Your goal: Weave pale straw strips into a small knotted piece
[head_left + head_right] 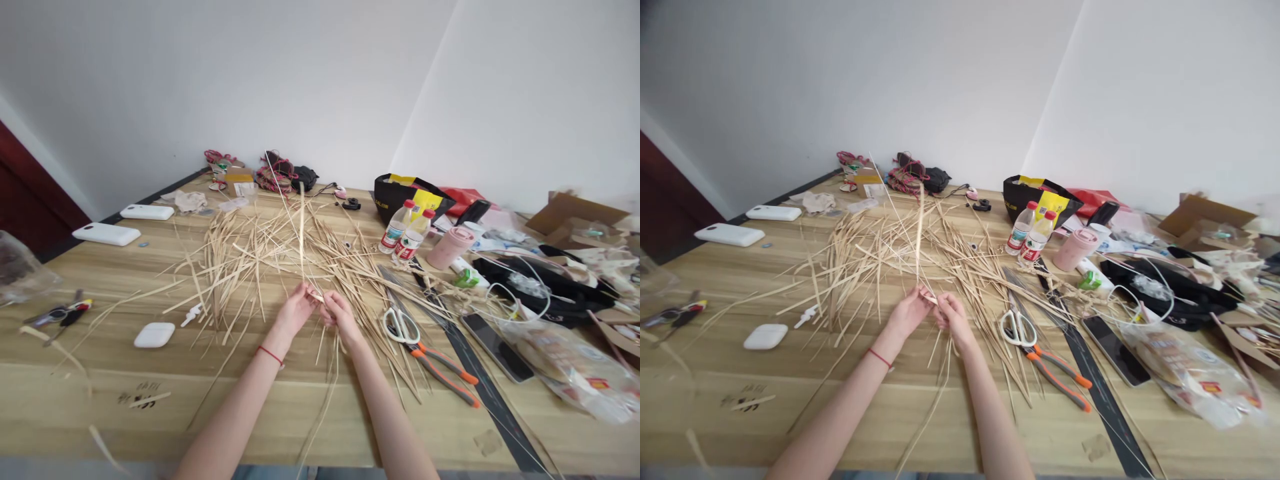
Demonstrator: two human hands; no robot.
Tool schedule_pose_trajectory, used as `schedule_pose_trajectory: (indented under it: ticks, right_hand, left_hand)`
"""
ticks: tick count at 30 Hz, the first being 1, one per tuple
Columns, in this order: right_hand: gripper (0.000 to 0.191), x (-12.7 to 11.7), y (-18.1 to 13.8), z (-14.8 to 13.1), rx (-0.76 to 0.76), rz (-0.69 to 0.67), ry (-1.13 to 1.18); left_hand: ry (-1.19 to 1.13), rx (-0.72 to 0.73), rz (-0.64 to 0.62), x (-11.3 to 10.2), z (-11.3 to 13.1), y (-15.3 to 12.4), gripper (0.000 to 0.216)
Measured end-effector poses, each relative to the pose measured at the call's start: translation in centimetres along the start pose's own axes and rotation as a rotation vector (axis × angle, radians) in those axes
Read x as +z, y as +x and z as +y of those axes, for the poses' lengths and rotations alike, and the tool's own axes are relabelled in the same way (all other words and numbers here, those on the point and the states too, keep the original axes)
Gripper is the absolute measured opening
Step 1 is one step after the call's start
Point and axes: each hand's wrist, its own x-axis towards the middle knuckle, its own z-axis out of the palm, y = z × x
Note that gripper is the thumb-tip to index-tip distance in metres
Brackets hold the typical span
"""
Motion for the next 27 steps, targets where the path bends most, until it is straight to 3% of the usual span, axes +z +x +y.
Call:
schedule_pose_trajectory:
  ticks: [6,15,22,27]
  right_hand:
    - [0.029,0.4,0.0,0.0,-0.016,0.045,-0.060]
    - [0.033,-0.9,0.9,1.1,-0.007,0.142,-0.045]
    - [0.030,-0.8,0.7,0.8,-0.037,0.122,-0.046]
    - [0.040,-0.7,0.4,0.2,-0.040,0.068,-0.073]
  left_hand:
    - [-0.094,-0.033,-0.044,0.1,0.4,0.1,0.020]
    - [0.288,-0.120,0.025,-1.2,-0.5,0.5,0.015]
    - [0.199,-0.183,0.021,-0.9,-0.4,0.6,0.020]
    - [0.156,-0.213,-0.069,-0.4,-0.3,0.4,0.020]
